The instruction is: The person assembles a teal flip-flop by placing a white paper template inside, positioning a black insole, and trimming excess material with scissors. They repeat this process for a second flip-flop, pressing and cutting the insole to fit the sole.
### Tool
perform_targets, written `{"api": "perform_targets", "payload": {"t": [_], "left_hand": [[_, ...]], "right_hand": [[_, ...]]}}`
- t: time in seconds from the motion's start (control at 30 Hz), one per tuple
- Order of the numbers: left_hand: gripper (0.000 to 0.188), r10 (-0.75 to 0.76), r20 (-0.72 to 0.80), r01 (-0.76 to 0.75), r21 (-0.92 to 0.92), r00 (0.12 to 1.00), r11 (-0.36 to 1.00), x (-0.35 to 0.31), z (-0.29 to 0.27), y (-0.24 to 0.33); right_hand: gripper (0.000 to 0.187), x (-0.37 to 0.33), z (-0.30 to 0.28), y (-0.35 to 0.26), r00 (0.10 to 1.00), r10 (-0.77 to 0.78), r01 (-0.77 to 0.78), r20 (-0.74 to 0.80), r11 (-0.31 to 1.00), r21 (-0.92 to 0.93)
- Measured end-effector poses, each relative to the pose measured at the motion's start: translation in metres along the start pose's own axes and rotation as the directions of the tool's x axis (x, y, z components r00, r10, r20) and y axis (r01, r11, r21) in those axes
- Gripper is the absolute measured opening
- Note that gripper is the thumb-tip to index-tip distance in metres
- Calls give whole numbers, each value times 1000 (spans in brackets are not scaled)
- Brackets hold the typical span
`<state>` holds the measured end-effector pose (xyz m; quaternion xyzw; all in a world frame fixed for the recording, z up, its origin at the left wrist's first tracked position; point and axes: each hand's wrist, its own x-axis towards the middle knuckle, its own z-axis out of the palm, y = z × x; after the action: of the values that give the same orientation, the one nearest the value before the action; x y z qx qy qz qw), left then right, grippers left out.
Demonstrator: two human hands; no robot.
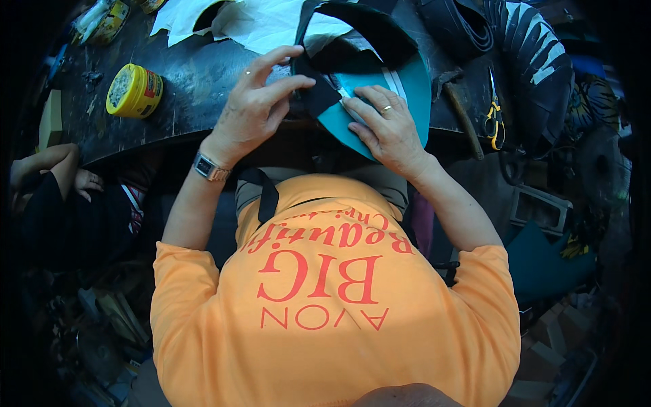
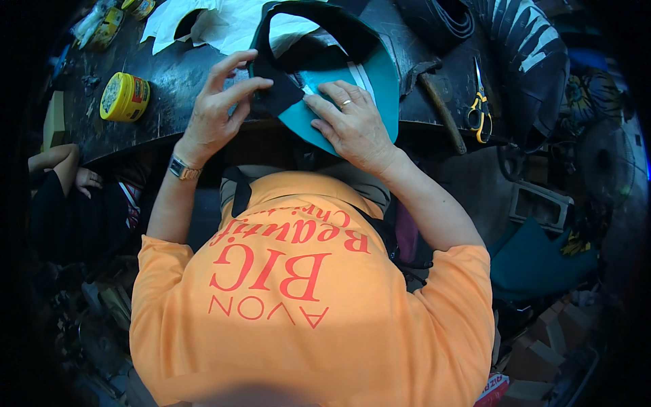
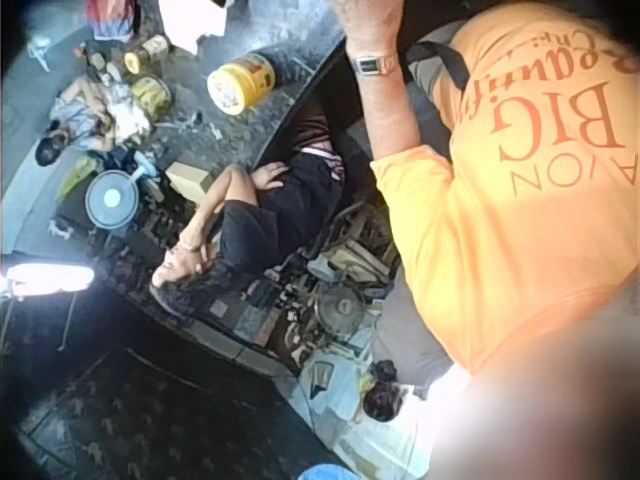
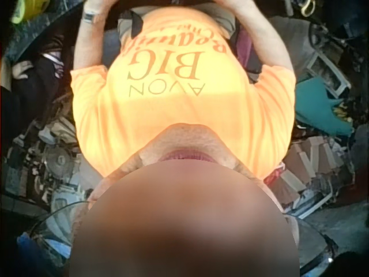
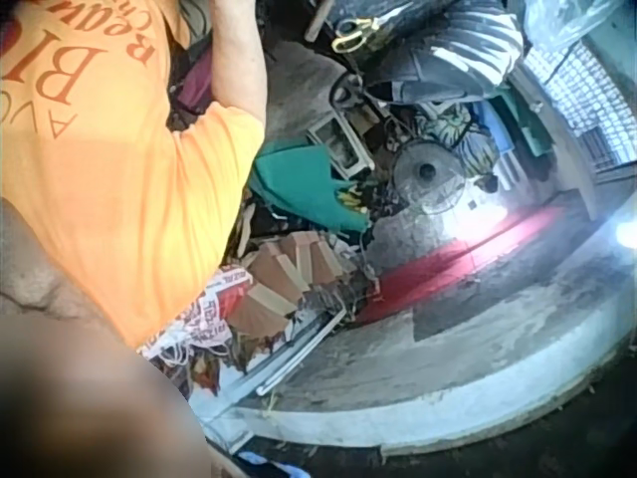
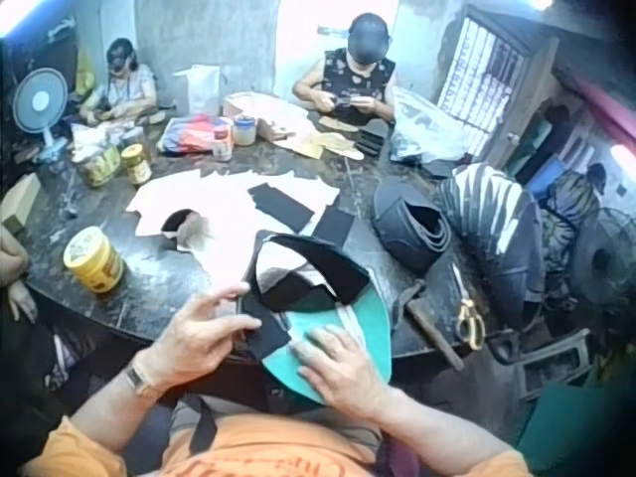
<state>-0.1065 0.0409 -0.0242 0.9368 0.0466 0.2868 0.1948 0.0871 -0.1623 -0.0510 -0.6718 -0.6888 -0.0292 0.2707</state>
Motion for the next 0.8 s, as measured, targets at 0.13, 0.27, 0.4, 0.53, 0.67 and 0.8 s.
{"api": "perform_targets", "payload": {"t": [0.13, 0.27, 0.4, 0.53, 0.67, 0.8], "left_hand": [[31, -304, -141, 229, -390, 942, 892, -22, 22, 12], [21, -591, -5, 334, -821, 807, 464, -27, 42, 18], [22, -706, 142, 326, -936, 694, 132, -25, 49, 11], [23, -694, 249, 386, -921, 675, 45, -25, 50, 5], [22, -645, 231, 333, -942, 728, 38, -25, 55, 5], [22, -597, 241, 320, -947, 766, 28, -26, 56, 4]], "right_hand": [[49, 7, 0, -5, 1000, -7, 9, -17, 996, 93], [49, 17, 2, -8, 1000, -20, 24, -16, 965, 260], [45, 30, 5, -13, 995, 95, -93, 16, 898, 431], [31, 50, 2, -19, 935, 320, -350, 152, 768, 537], [37, 71, 0, -26, 903, 382, -429, 197, 827, 364], [37, 82, 2, -29, 912, 367, -405, 182, 876, 263]]}}
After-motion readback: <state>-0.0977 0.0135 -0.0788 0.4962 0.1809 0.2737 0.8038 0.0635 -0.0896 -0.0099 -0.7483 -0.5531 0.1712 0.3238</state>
